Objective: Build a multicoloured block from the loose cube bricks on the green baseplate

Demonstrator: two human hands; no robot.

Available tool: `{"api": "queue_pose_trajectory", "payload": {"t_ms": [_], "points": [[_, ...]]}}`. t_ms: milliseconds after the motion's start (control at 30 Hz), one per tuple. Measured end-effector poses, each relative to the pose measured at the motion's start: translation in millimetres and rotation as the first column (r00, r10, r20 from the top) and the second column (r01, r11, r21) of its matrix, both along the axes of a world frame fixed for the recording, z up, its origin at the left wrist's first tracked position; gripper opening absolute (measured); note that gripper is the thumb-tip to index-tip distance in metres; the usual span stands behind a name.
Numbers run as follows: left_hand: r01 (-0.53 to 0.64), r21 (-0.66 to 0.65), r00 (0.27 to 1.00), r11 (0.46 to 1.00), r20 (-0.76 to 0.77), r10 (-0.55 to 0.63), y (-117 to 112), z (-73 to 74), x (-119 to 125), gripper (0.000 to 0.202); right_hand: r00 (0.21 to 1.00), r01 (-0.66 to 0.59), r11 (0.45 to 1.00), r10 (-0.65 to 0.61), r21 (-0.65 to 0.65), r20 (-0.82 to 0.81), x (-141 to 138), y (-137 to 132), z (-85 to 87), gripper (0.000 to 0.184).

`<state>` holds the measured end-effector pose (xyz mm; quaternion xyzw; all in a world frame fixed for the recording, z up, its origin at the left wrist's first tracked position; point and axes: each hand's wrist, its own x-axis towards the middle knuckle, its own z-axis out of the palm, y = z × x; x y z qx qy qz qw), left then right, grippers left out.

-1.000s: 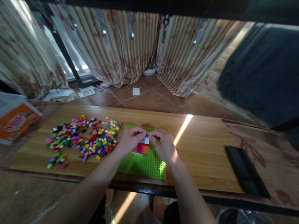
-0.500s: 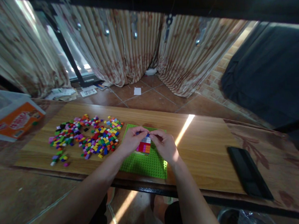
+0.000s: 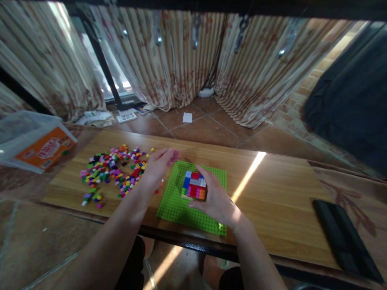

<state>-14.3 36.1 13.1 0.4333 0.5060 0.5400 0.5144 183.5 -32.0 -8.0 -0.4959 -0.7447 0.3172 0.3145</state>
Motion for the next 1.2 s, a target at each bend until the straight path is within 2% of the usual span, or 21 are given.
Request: {"api": "queue_pose_trajectory", "payload": {"t_ms": [133, 233, 333, 400, 533, 633, 667, 733, 800, 867, 933, 1067, 1200], "points": [[0.047, 0.033, 0.979, 0.998, -0.199, -0.04, 6.5, 0.2, -38.1, 0.019, 0.994, 0.039, 0.999, -0.041, 0.016, 0.097, -2.1, 2.9, -4.7, 0.093], [0.2, 0.0, 0.909, 0.98, -0.373, -0.185, 5.5, 3.6, -70.5, 0.019, 0.991, 0.069, 0.996, -0.075, 0.061, 0.109, 1.3, 7.2, -6.4, 0.09], [0.349, -0.087, 0.8, 0.933, -0.491, -0.345, 0.3, 9.0, -97.1, 0.02, 0.988, 0.082, 0.991, -0.094, 0.101, 0.119, 3.7, 9.9, -7.9, 0.084], [0.388, -0.144, 0.712, 0.91, -0.58, -0.396, -3.8, 12.0, -108.9, 0.018, 0.987, 0.088, 0.991, -0.101, 0.104, 0.125, 4.3, 11.3, -9.5, 0.081], [0.364, -0.253, 0.523, 0.896, -0.741, -0.422, -9.9, 14.3, -119.6, 0.012, 0.984, 0.092, 0.986, -0.111, 0.139, 0.141, 5.9, 13.4, -7.9, 0.081], [0.35, -0.289, 0.435, 0.891, -0.792, -0.428, -12.2, 14.6, -120.5, 0.015, 0.978, 0.134, 0.941, -0.177, 0.31, 0.114, 2.5, 9.5, 5.5, 0.074], [0.347, -0.287, 0.42, 0.893, -0.804, -0.422, -12.5, 14.7, -120.0, 0.017, 0.974, 0.158, 0.908, -0.208, 0.389, 0.091, -1.5, 6.3, 11.7, 0.066], [0.327, -0.282, 0.392, 0.902, -0.828, -0.401, -12.4, 14.6, -118.5, 0.021, 0.969, 0.205, 0.833, -0.246, 0.514, 0.011, -15.4, -2.2, 22.4, 0.041], [0.31, -0.278, 0.365, 0.909, -0.848, -0.384, -11.5, 13.9, -116.6, 0.024, 0.985, 0.151, 0.823, -0.173, 0.547, -0.012, -36.1, -11.4, 26.6, 0.027], [0.316, -0.265, 0.349, 0.911, -0.861, -0.371, -10.4, 12.3, -114.7, 0.026, 0.999, 0.023, 0.845, -0.042, 0.534, 0.024, -59.7, -18.1, 22.0, 0.021], [0.337, -0.243, 0.339, 0.91, -0.87, -0.358, -9.4, 10.2, -113.2, 0.028, 0.996, -0.081, 0.886, 0.053, 0.456, 0.073, -81.3, -20.8, 11.9, 0.019], [0.355, -0.204, 0.323, 0.912, -0.889, -0.324, -8.5, 5.9, -111.4, 0.031, 0.993, -0.111, 0.934, 0.09, 0.34, 0.078, -107.5, -18.7, -5.4, 0.02], [0.336, -0.161, 0.347, 0.928, -0.895, -0.28, -8.3, 3.7, -109.6, 0.033, 0.981, -0.146, 0.954, 0.105, 0.261, 0.165, -117.8, -18.8, -6.5, 0.023]]}}
